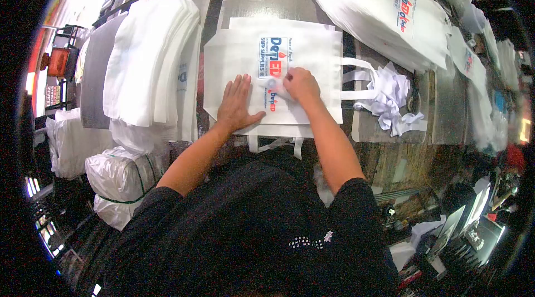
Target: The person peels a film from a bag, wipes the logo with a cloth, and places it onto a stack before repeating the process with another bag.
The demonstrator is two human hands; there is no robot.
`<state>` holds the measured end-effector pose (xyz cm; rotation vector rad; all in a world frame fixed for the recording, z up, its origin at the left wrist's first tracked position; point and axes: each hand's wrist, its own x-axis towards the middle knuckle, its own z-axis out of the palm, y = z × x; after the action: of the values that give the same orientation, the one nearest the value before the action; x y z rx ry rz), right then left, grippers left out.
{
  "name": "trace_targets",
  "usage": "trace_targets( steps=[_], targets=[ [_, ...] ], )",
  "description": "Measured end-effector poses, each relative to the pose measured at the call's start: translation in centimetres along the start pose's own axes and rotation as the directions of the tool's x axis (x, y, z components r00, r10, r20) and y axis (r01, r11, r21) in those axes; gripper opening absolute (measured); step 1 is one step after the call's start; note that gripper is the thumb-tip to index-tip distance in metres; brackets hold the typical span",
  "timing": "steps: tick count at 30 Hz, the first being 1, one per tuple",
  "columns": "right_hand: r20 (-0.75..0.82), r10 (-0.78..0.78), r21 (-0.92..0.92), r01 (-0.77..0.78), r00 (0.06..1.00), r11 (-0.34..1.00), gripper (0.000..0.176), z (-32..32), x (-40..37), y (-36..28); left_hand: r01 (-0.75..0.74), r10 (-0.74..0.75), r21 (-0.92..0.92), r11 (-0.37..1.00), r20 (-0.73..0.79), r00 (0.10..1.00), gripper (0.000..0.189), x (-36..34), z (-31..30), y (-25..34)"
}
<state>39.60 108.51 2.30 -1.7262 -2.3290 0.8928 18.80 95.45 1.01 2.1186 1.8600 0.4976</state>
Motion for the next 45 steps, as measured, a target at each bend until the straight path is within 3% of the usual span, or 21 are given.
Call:
trace_targets(
  steps=[2, 5, 7, 8, 10, 14, 16, 20, 22, 26, 28, 40, 45],
  targets=[
    [0.075, -0.031, 0.037, 0.028, 0.997, 0.999, 0.020, -0.2, 0.2, 0.2, -0.004, 0.004, 0.011, 1.000, 0.005, 1.000, 0.109, 0.0, 0.1, 0.0],
    [-0.057, 0.053, 0.023, -0.052, 0.997, 0.998, 0.021, -0.5, 0.8, 0.9, -0.010, 0.008, 0.047, 0.999, 0.048, 0.999, 0.110, 0.1, 0.1, -0.1],
    [0.125, -0.052, 0.053, 0.046, 0.991, 0.998, 0.022, -0.6, 0.9, 1.3, -0.010, 0.008, 0.042, 0.999, 0.050, 0.999, 0.110, 0.1, 0.1, -0.1],
    [0.126, -0.051, 0.053, 0.045, 0.991, 0.998, 0.022, -0.7, 1.0, 1.4, -0.010, 0.008, 0.037, 0.999, 0.051, 0.999, 0.110, 0.1, 0.1, -0.1],
    [-0.033, 0.003, 0.051, -0.001, 0.999, 0.999, 0.023, -0.8, 1.1, 1.6, -0.012, 0.011, 0.039, 0.999, 0.048, 0.999, 0.109, 0.1, 0.1, -0.1],
    [0.092, -0.063, 0.003, 0.063, 0.994, 0.998, 0.023, -0.5, 1.0, 1.5, -0.009, 0.009, 0.037, 0.999, 0.004, 1.000, 0.108, 0.0, 0.1, 0.0],
    [-0.106, 0.058, 0.056, -0.053, 0.993, 0.997, 0.024, -0.3, 1.1, 1.4, -0.008, 0.008, 0.025, 1.000, 0.002, 1.000, 0.107, 0.1, 0.0, 0.0],
    [-0.013, 0.037, 0.105, -0.035, 0.999, 0.994, 0.023, -0.4, 1.0, 1.1, -0.007, 0.007, 0.025, 1.000, 0.009, 1.000, 0.107, 0.1, 0.2, -0.1],
    [-0.130, 0.083, 0.045, -0.077, 0.988, 0.996, 0.021, -0.3, 1.4, 1.5, -0.001, 0.001, 0.022, 1.000, 0.016, 1.000, 0.107, 0.0, 0.1, 0.0],
    [-0.077, 0.047, 0.034, -0.045, 0.996, 0.998, 0.020, -0.9, 1.5, 1.7, 0.001, 0.000, -0.014, 1.000, 0.027, 1.000, 0.109, 0.0, 0.1, -0.2],
    [-0.177, 0.092, 0.005, -0.092, 0.980, 0.996, 0.024, -1.0, 1.7, 1.7, 0.001, -0.001, -0.009, 1.000, 0.035, 0.999, 0.109, 0.0, 0.1, -0.1],
    [-0.234, 0.157, -0.001, -0.162, 0.959, 0.987, 0.019, -1.7, 1.9, 1.7, 0.007, -0.011, 0.042, 0.999, 0.077, 0.997, 0.108, 0.0, 0.0, -0.1],
    [-0.137, 0.204, 0.033, -0.201, 0.969, 0.979, 0.021, -1.7, 2.1, 1.4, 0.004, -0.009, 0.061, 0.998, 0.082, 0.997, 0.107, 0.0, -0.1, -0.1]
  ],
)
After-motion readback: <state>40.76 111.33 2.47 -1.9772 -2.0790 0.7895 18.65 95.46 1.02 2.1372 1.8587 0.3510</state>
